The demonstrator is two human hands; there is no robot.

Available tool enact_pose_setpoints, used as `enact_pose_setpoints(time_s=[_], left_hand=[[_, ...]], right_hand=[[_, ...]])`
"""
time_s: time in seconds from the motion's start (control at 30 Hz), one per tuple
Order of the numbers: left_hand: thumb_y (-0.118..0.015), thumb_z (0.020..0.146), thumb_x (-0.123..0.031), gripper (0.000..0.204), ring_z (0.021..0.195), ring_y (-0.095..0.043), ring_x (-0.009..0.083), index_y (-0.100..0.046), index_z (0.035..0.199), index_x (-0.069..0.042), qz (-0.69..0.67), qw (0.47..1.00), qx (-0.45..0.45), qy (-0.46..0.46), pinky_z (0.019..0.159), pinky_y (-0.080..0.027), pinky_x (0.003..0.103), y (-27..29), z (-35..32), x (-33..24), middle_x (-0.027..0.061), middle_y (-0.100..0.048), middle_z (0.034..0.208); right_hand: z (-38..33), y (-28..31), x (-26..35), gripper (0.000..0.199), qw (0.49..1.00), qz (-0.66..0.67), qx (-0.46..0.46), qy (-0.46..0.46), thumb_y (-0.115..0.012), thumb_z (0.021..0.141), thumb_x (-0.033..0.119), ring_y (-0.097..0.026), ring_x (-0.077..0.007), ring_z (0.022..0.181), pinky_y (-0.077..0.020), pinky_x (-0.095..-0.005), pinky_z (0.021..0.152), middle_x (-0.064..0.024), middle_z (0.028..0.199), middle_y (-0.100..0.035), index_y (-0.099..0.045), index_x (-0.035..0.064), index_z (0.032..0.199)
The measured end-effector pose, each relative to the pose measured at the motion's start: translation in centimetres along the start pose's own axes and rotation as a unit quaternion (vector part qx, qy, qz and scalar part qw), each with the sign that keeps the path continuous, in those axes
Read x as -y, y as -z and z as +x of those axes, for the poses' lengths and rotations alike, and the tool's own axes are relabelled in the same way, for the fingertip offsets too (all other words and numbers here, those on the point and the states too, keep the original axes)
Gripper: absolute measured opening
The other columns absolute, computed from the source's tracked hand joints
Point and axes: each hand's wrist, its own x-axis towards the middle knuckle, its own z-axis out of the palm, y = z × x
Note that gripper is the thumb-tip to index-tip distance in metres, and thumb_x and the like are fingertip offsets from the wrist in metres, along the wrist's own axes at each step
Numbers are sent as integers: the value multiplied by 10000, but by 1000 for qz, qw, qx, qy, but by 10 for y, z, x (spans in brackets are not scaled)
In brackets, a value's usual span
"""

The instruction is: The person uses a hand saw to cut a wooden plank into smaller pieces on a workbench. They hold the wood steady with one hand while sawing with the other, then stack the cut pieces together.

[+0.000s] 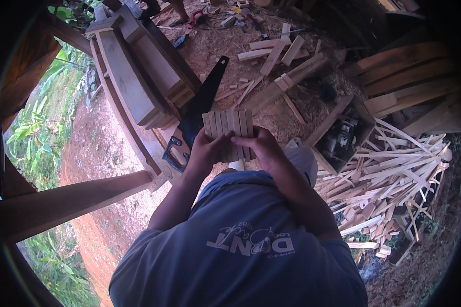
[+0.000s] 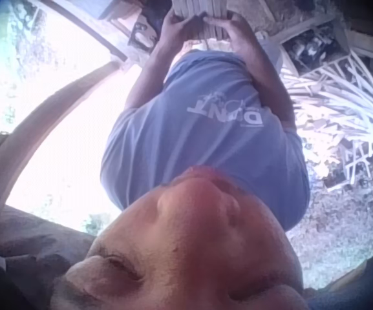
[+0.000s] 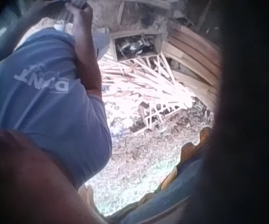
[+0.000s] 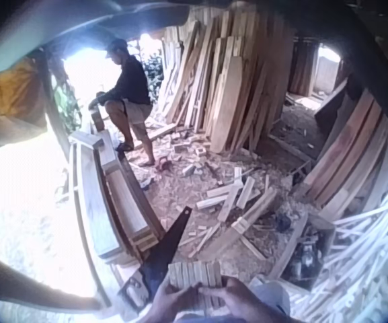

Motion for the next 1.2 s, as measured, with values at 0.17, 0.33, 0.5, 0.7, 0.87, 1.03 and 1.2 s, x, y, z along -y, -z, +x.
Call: enact_pose_setpoints(time_s=[0.17,0.33,0.5,0.7,0.87,1.03,1.2], left_hand=[[-784,953,-198,447,991,-734,188,-554,1272,13,-6,1000,-1,2,860,-615,341,2,2,4,128,-718,1139],[-793,948,-203,470,957,-741,186,-541,1270,28,-27,1000,1,-5,823,-619,323,0,1,3,145,-728,1117],[-783,956,-188,453,961,-742,189,-539,1271,28,-36,999,2,-12,832,-622,326,2,2,7,147,-727,1123],[-796,946,-179,489,1000,-740,211,-516,1285,34,-44,999,-16,-4,856,-625,347,0,1,4,166,-718,1155],[-793,946,-178,486,1021,-734,214,-517,1290,26,-42,999,-10,-8,870,-621,357,0,1,4,157,-711,1170],[-771,960,-174,435,1049,-723,198,-540,1283,2,-7,1000,-24,13,903,-607,361,-1,-2,2,125,-702,1180],[-832,905,-176,502,979,-738,206,-563,1281,20,-47,999,-20,6,841,-622,359,1,1,10,136,-723,1138]], right_hand=[[-5,-6,6,431,1000,0,-7,-5,-799,876,115,-698,-218,1086,-536,-373,993,-133,1163,-721,-655,-36,1252],[-3,-4,7,440,1000,-4,3,-8,-800,877,115,-696,-215,1092,-535,-373,994,-135,1171,-720,-653,-38,1262],[-1,-3,3,442,1000,-3,-3,-8,-807,874,116,-699,-210,1081,-532,-367,989,-132,1166,-721,-655,-39,1259],[-1,-5,4,434,1000,-5,-19,-12,-812,872,115,-699,-201,1070,-529,-358,984,-126,1148,-724,-662,-38,1249],[-1,-4,3,431,1000,-17,-17,-6,-811,874,113,-704,-207,1067,-536,-362,980,-133,1142,-725,-660,-50,1243],[-2,-7,7,429,1000,-23,-14,-6,-811,869,102,-710,-216,1072,-541,-367,987,-141,1142,-728,-660,-58,1237],[-3,-4,2,413,1000,-30,-1,0,-810,862,76,-713,-219,1078,-547,-369,984,-140,1153,-732,-673,-47,1232]])
